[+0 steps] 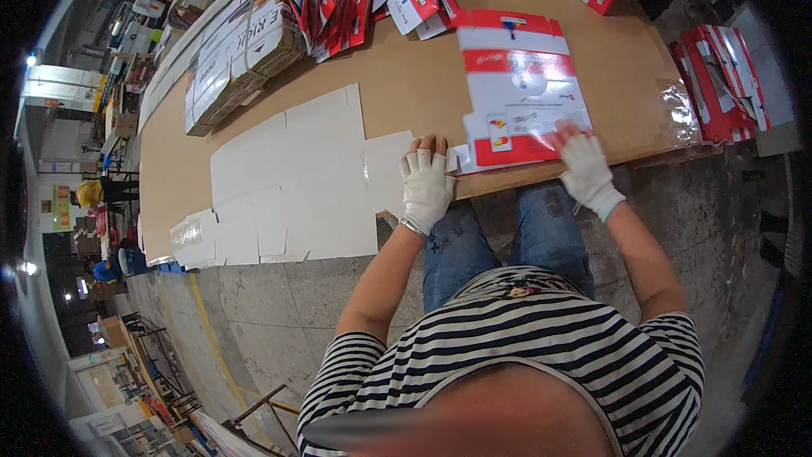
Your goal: The recorder is folding and stacking flat cardboard packaging materials on a work table in a factory setting.
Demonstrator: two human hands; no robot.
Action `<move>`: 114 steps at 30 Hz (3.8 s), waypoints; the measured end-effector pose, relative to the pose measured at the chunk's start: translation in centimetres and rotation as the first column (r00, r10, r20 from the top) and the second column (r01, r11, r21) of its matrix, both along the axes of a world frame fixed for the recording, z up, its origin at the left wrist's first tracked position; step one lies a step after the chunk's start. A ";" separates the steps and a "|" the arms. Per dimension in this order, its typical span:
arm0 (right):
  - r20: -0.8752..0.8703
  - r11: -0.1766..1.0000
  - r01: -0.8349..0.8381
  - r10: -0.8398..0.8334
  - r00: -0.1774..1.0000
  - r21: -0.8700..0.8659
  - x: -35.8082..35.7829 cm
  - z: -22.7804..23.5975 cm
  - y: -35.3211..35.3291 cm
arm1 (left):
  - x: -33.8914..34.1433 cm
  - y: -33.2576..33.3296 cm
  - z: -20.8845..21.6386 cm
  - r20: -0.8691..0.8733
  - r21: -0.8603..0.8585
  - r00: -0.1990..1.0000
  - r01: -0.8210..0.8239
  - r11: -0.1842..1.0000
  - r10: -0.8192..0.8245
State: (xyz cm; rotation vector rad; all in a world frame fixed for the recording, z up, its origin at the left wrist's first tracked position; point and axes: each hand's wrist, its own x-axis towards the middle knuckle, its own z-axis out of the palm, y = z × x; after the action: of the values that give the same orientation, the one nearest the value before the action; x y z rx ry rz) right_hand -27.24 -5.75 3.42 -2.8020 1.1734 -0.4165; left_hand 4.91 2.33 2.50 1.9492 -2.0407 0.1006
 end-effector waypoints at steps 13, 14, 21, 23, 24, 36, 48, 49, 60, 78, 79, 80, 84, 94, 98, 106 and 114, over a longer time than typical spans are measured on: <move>-0.087 0.970 -0.214 0.224 0.971 0.117 5.3 1.0 2.3 | 8.7 7.1 2.9 0.209 0.260 0.977 -0.011 0.966 -0.045; -0.086 0.973 -0.203 0.212 0.973 0.108 5.0 0.8 2.3 | 8.7 7.0 1.9 0.217 0.265 0.975 -0.006 0.964 -0.053; -0.071 0.969 -0.204 0.215 0.974 0.140 5.3 0.8 2.1 | 2.9 3.2 -2.5 -0.996 -0.083 0.056 -0.470 0.879 -0.065; -0.064 0.972 -0.196 0.205 0.977 0.132 5.3 0.6 2.2 | 1.9 1.4 -2.7 -0.994 -0.072 0.108 -0.490 0.869 -0.022; -0.060 0.972 -0.201 0.209 0.976 0.126 5.1 0.5 2.1 | 1.4 0.4 -2.8 -0.987 -0.063 0.156 -0.523 0.850 0.023; -0.247 0.939 -0.317 0.279 0.928 -0.132 4.0 0.6 -0.1 | -0.8 0.1 1.3 -0.102 0.175 0.955 0.292 0.940 -0.278; -0.144 0.936 -0.289 0.264 0.954 -0.199 4.4 -2.6 0.9 | -3.0 -0.3 0.6 0.121 0.250 0.987 0.071 0.966 -0.104; -0.138 0.934 -0.293 0.269 0.953 -0.204 4.4 -2.7 0.9 | -3.0 -0.2 0.7 0.124 0.254 0.987 0.069 0.965 -0.104; -0.155 0.931 -0.339 0.318 0.935 -0.137 4.2 -3.4 0.5 | -2.8 -0.7 0.3 0.076 0.296 0.994 0.057 0.953 -0.083; 0.112 0.023 -0.267 -0.940 0.323 0.963 -0.2 3.1 11.3 | -11.8 2.6 1.3 -0.872 0.227 0.481 0.231 0.946 0.092; 0.328 0.293 -0.154 -0.894 0.306 0.944 0.1 1.0 10.8 | -13.2 3.8 2.0 -0.972 0.185 -0.059 0.397 0.899 0.226; 0.518 0.537 -0.028 -0.797 0.312 0.843 -0.1 -1.6 10.0 | -12.5 4.6 2.5 -0.941 0.192 0.335 0.395 0.898 0.054; 0.507 0.612 0.118 -0.735 0.449 0.782 -5.4 3.0 -0.6 | -4.7 4.8 4.9 -0.621 0.149 0.779 0.229 0.962 -0.089; 0.416 0.768 0.171 -0.503 0.757 0.617 6.6 3.4 -31.8 | 7.5 15.8 0.3 0.257 0.432 0.905 -0.422 0.797 0.340; 0.417 0.734 0.106 -0.493 0.764 0.671 20.1 -0.6 -34.1 | 8.5 16.2 -1.1 0.148 0.287 0.929 -0.369 0.884 0.340; 0.670 0.784 -0.299 -0.193 0.716 0.545 19.9 10.2 -17.6 | 7.4 12.6 8.9 -0.173 -0.209 0.930 -0.357 0.910 0.325; 0.258 0.830 -0.550 0.553 0.792 -0.090 11.1 8.6 4.2 | -3.4 9.1 12.6 -0.276 -0.036 0.941 0.195 0.980 -0.197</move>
State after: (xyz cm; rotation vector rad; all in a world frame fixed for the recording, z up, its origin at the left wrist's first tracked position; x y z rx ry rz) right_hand -16.14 -1.58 11.97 -2.7929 0.2627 -0.7156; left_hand 1.48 11.46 15.08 1.6360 -2.0246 -0.2000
